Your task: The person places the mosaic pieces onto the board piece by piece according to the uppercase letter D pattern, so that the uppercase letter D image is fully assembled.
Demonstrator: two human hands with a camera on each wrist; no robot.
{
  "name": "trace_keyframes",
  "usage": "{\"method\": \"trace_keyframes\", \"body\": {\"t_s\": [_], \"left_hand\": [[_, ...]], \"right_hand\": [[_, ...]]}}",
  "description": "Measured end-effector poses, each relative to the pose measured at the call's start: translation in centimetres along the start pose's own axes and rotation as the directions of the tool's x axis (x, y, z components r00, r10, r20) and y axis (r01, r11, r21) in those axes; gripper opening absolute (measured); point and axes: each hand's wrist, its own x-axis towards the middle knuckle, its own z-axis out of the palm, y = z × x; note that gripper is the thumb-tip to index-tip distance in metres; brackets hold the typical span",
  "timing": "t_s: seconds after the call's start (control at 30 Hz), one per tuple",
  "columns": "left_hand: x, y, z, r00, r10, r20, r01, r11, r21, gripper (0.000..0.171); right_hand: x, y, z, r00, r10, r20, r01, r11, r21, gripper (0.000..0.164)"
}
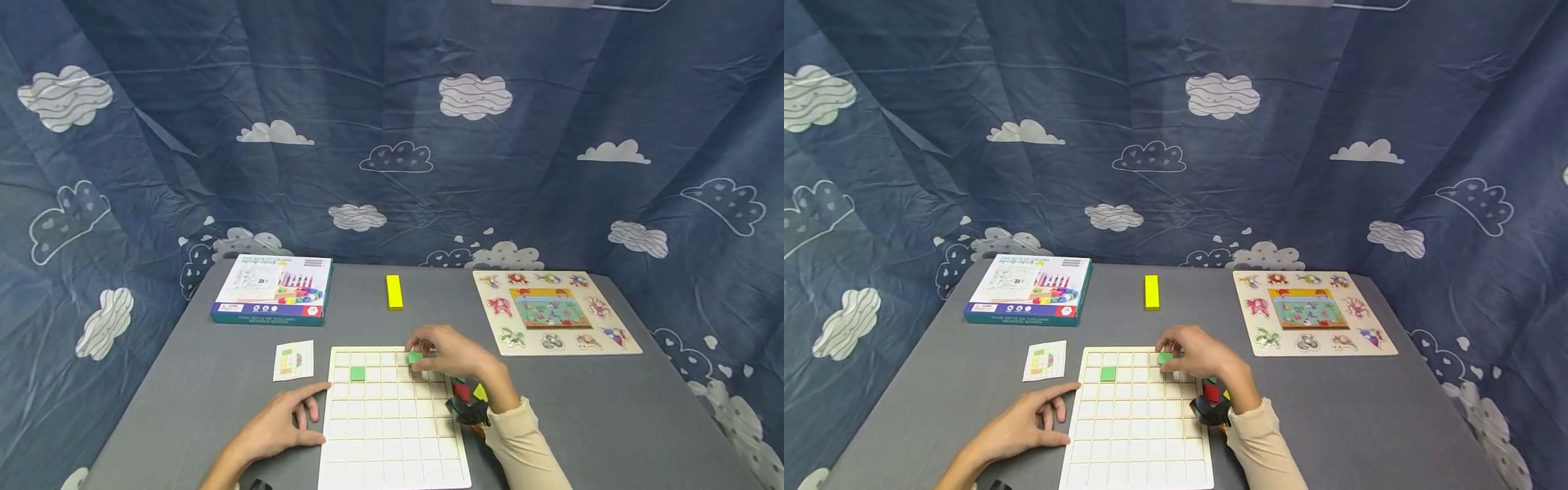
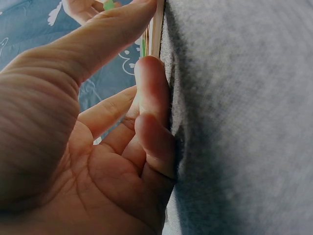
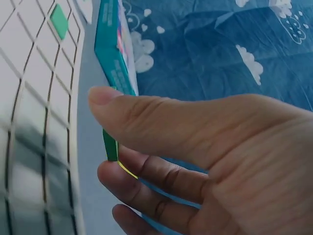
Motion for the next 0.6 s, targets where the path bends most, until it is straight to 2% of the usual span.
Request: {"method": "trace_keyframes", "body": {"t_s": [0.23, 0.4, 0.6], "left_hand": [[-0.1, 0.1, 0.0, 1.0, 0.009, -0.001, -0.009, 1.0, -0.008, 0.077], [0.0, 0.1, -0.1, 1.0, 0.006, -0.001, -0.006, 1.0, 0.001, 0.077], [0.1, 0.2, 0.0, 1.0, -0.004, 0.007, 0.004, 1.0, -0.009, 0.076]], "right_hand": [[1.7, -1.3, 1.9, 0.999, -0.037, -0.027, 0.038, 0.999, 0.029, 0.026], [2.7, -2.3, 3.5, 0.994, -0.09, -0.066, 0.089, 0.996, -0.008, 0.02], [3.2, -2.9, 4.9, 0.992, -0.079, -0.095, 0.074, 0.996, -0.051, 0.016]]}}
